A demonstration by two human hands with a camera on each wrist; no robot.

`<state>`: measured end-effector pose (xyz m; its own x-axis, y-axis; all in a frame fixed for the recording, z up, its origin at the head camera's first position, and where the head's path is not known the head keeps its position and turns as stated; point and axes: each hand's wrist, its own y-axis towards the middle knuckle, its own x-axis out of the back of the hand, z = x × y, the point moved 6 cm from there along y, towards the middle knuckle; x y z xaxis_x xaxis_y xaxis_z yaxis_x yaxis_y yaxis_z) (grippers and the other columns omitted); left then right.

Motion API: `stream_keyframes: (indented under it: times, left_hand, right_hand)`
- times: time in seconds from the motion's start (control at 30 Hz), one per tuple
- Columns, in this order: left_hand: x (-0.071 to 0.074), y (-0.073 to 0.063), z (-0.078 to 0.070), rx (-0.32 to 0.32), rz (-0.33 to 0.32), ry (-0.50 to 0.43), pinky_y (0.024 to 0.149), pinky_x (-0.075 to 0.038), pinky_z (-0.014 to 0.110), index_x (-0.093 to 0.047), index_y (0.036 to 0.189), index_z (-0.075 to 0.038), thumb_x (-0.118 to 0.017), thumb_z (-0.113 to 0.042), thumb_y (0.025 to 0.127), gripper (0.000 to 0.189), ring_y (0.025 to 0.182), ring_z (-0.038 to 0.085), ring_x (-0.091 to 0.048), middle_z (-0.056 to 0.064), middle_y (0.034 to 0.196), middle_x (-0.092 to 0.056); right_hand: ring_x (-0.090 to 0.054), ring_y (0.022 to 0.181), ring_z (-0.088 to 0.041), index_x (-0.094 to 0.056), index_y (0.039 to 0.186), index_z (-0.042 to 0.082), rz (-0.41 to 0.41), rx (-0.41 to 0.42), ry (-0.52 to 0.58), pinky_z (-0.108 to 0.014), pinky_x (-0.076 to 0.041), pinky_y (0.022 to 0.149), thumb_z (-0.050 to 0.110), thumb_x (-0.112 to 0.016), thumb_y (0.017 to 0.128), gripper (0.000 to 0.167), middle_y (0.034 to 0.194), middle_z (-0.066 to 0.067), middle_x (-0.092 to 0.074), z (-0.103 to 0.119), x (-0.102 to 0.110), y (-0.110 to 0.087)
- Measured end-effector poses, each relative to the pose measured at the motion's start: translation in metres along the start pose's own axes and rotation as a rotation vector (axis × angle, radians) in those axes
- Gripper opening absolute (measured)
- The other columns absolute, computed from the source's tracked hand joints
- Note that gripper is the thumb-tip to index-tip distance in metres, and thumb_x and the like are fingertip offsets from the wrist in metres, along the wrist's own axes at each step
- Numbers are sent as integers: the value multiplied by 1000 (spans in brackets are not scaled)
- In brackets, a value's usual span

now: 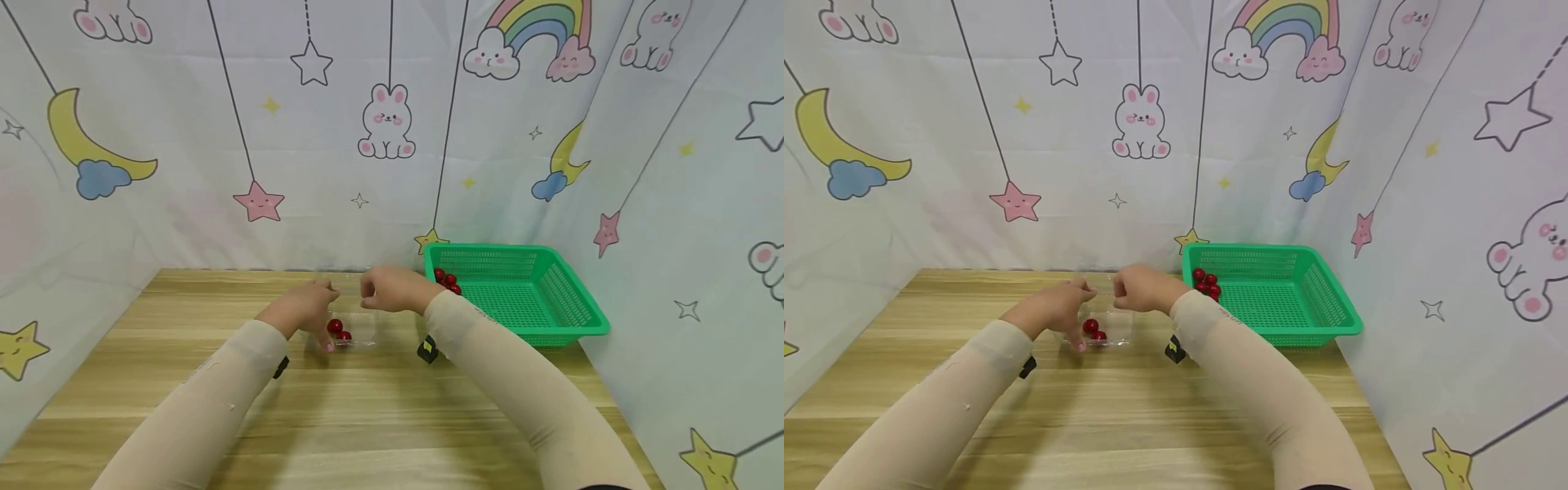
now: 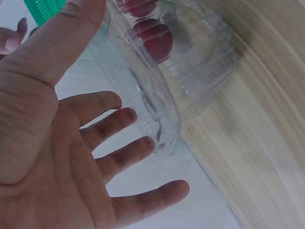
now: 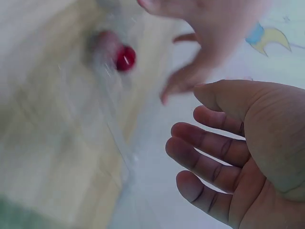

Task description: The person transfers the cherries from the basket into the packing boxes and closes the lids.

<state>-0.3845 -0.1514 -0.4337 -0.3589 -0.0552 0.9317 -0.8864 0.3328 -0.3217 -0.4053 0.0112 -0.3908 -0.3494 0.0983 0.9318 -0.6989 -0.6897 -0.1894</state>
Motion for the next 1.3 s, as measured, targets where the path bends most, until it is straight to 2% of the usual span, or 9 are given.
stream_keyframes:
  times: [0.33, 0.43, 0.6, 0.8, 1.0, 1.2, 1.3]
  left_hand:
    - [-1, -1, 0, -14, -15, 1, 131, -44, 67, -43, 175, -6, -109, -48, 73, 129, 165, 50, -41, 21, 178, -42]
    - [-2, -1, 1, -13, -15, -2, 131, -43, 68, -43, 175, -6, -109, -49, 73, 129, 166, 50, -40, 21, 179, -42]
    - [-2, -2, 1, -6, -15, -17, 131, -43, 69, -43, 175, -7, -110, -48, 73, 129, 167, 50, -38, 21, 179, -42]
    - [-1, -2, 1, 2, -10, -10, 130, -43, 70, -43, 176, -7, -109, -49, 72, 130, 166, 51, -39, 20, 179, -42]
    - [-1, -1, 2, 10, -7, -15, 131, -43, 70, -43, 176, -8, -109, -50, 73, 130, 166, 49, -39, 19, 179, -41]
    - [-1, -1, 2, 16, -7, -18, 131, -44, 68, -44, 175, -7, -110, -49, 71, 131, 166, 49, -40, 19, 178, -42]
    - [-2, -1, 2, 17, -11, -23, 130, -45, 68, -44, 175, -7, -111, -48, 70, 131, 165, 49, -40, 19, 178, -43]
  right_hand:
    - [-75, 119, -26, -81, 115, 17, -132, -153, 61, -49, -64, 105, 30, -71, 115, 17, 130, -4, -77, -62, 53, -34]
    - [-74, 119, -28, -80, 119, 16, -153, -207, 100, -50, -63, 105, 30, -70, 115, 17, 134, -6, -77, -85, 62, -41]
    - [-74, 115, -30, -77, 122, 9, -176, -273, 128, -51, -62, 105, 28, -70, 114, 21, 128, -10, -79, -118, 69, -51]
    - [-74, 121, -37, -80, 123, 0, -194, -314, 164, -56, -62, 108, 22, -69, 113, 27, 130, -19, -80, -154, 65, -56]
    - [-71, 135, -43, -82, 129, 0, -160, -368, 155, -60, -60, 114, 22, -67, 113, 31, 145, -24, -75, -186, 51, -57]
    - [-75, 120, -40, -79, 136, 1, -74, -444, 207, -56, -65, 100, 22, -65, 114, 34, 141, -23, -76, -207, 33, -58]
    - [-75, 118, -40, -78, 137, 2, -39, -467, 251, -56, -66, 98, 22, -68, 113, 33, 138, -22, -76, -212, 26, -58]
